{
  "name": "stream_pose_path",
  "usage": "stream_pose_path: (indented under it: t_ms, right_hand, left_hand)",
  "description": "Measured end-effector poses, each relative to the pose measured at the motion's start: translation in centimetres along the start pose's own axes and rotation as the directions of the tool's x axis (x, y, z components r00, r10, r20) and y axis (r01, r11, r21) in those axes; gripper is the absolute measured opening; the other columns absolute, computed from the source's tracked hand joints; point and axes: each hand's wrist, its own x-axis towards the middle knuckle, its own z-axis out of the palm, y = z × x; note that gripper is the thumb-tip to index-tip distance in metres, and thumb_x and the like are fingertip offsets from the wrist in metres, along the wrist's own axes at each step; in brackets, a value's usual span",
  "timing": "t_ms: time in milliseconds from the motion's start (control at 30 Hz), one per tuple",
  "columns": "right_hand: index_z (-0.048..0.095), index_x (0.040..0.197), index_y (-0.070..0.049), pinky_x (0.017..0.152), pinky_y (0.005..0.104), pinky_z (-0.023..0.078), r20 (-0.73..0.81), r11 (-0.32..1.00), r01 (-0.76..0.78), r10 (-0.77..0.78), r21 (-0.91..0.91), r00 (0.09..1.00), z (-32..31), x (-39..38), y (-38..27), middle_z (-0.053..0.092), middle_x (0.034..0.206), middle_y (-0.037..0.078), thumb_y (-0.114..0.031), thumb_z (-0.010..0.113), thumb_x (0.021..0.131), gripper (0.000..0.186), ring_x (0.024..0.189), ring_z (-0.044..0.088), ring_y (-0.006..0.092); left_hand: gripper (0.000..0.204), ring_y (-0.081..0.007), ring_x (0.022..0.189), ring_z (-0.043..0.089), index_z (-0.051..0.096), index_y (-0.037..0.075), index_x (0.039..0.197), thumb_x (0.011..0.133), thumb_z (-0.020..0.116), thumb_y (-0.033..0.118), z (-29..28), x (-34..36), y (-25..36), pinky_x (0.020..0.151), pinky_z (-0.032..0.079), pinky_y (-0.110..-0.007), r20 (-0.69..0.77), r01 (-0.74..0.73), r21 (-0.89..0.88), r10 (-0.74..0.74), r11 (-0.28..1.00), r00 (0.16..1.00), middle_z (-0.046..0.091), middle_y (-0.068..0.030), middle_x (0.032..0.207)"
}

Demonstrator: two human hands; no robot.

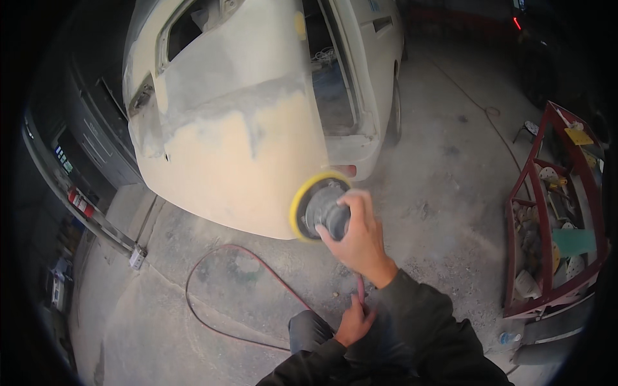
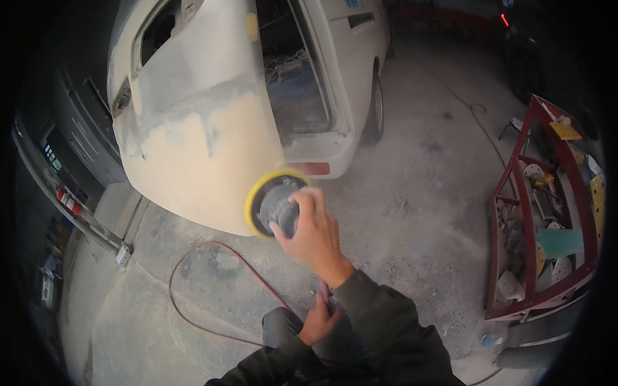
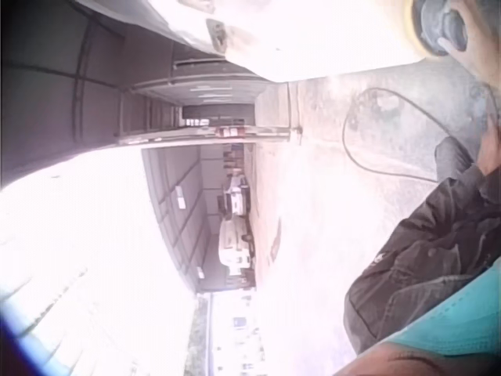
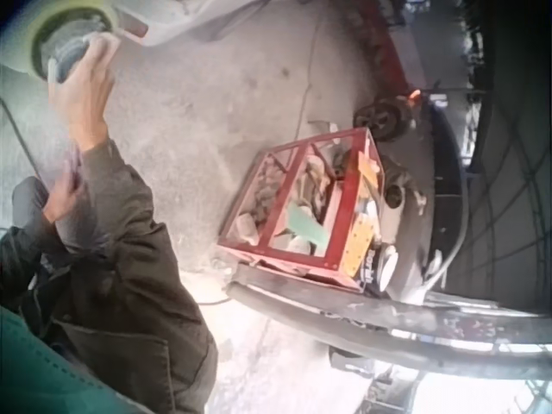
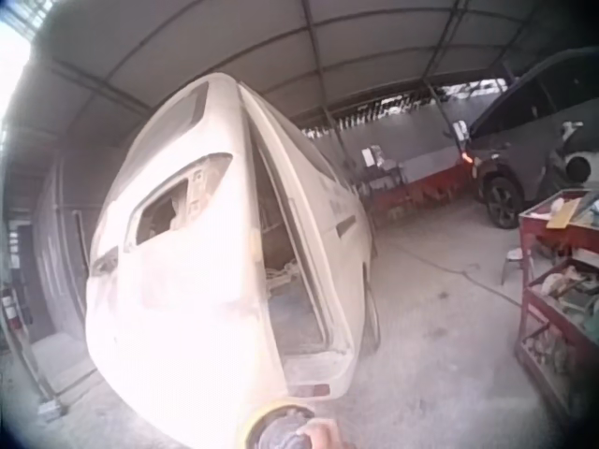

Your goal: The person uses a pneumatic orbital sander to smooth the surface of a detached white car bumper. They move the sander systematically across the panel, covering the center, edges, and contours while the bumper rests on a stand in a workshop.

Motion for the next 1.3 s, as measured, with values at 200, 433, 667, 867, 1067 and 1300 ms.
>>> stream_pose_path:
  t_ms: [200,433,667,867,1067,1300]
  right_hand:
    - [0.049,0.120,-0.007,0.071,0.0436,0.057,0.044,0.993,-0.086,0.083,0.081,0.996,1.7,-5.4,1.6,0.053,0.122,0.017,-0.019,0.090,0.075,0.062,0.094,0.067,0.0375]
    - [0.050,0.120,-0.006,0.072,0.0404,0.057,0.014,0.994,-0.109,0.109,0.026,0.994,-0.9,4.8,-0.9,0.054,0.121,0.017,-0.018,0.091,0.075,0.062,0.092,0.068,0.0357]
    - [0.050,0.120,-0.008,0.072,0.0429,0.057,0.090,0.996,-0.063,0.057,0.069,0.994,1.8,-6.1,1.0,0.054,0.120,0.017,-0.019,0.092,0.073,0.064,0.095,0.068,0.0358]
    - [0.049,0.121,-0.008,0.071,0.0457,0.056,0.032,0.993,-0.108,0.107,0.042,0.994,-0.5,3.2,-0.8,0.055,0.118,0.017,-0.021,0.089,0.077,0.061,0.086,0.068,0.0344]
    - [0.049,0.122,-0.006,0.073,0.0454,0.055,-0.005,0.998,-0.019,0.019,-0.062,1.000,-1.5,12.6,-3.2,0.055,0.115,0.014,-0.020,0.087,0.080,0.058,0.080,0.066,0.0305]
    - [0.050,0.121,-0.007,0.067,0.0446,0.055,-0.032,0.999,-0.024,0.025,0.035,0.999,1.2,-0.4,-0.4,0.054,0.122,0.016,-0.018,0.091,0.074,0.063,0.090,0.066,0.0338]
  left_hand:
    - [0.052,-0.0450,0.078,0.069,0.041,-0.002,0.126,0.097,0.072,0.028,3.2,-1.7,-5.9,0.069,0.053,-0.052,-0.032,0.078,0.022,-0.077,0.997,0.997,0.068,-0.0211,0.085]
    - [0.062,-0.0376,0.078,0.071,0.035,-0.002,0.141,0.096,0.071,0.022,-2.7,2.5,5.0,0.069,0.054,-0.047,-0.045,-0.014,-0.053,0.011,0.998,0.999,0.067,-0.0149,0.086]
    - [0.068,-0.0424,0.082,0.070,0.032,-0.003,0.144,0.095,0.072,0.022,4.1,-1.4,-5.8,0.072,0.053,-0.051,-0.031,0.019,0.042,-0.017,0.999,0.999,0.067,-0.0173,0.087]
    - [0.063,-0.0377,0.080,0.070,0.034,-0.003,0.139,0.095,0.073,0.020,-0.4,1.1,1.6,0.069,0.054,-0.047,-0.042,0.001,-0.042,-0.003,0.999,0.999,0.067,-0.0164,0.093]
    - [0.061,-0.0293,0.074,0.069,0.034,-0.001,0.139,0.096,0.072,0.019,-6.0,3.5,10.4,0.065,0.052,-0.042,-0.123,-0.175,-0.034,0.170,0.984,0.978,0.067,-0.0142,0.092]
    - [0.064,-0.0410,0.081,0.068,0.033,-0.002,0.141,0.096,0.072,0.021,-0.7,0.0,-1.6,0.071,0.053,-0.049,-0.014,-0.037,-0.038,0.037,0.999,0.999,0.066,-0.0185,0.092]
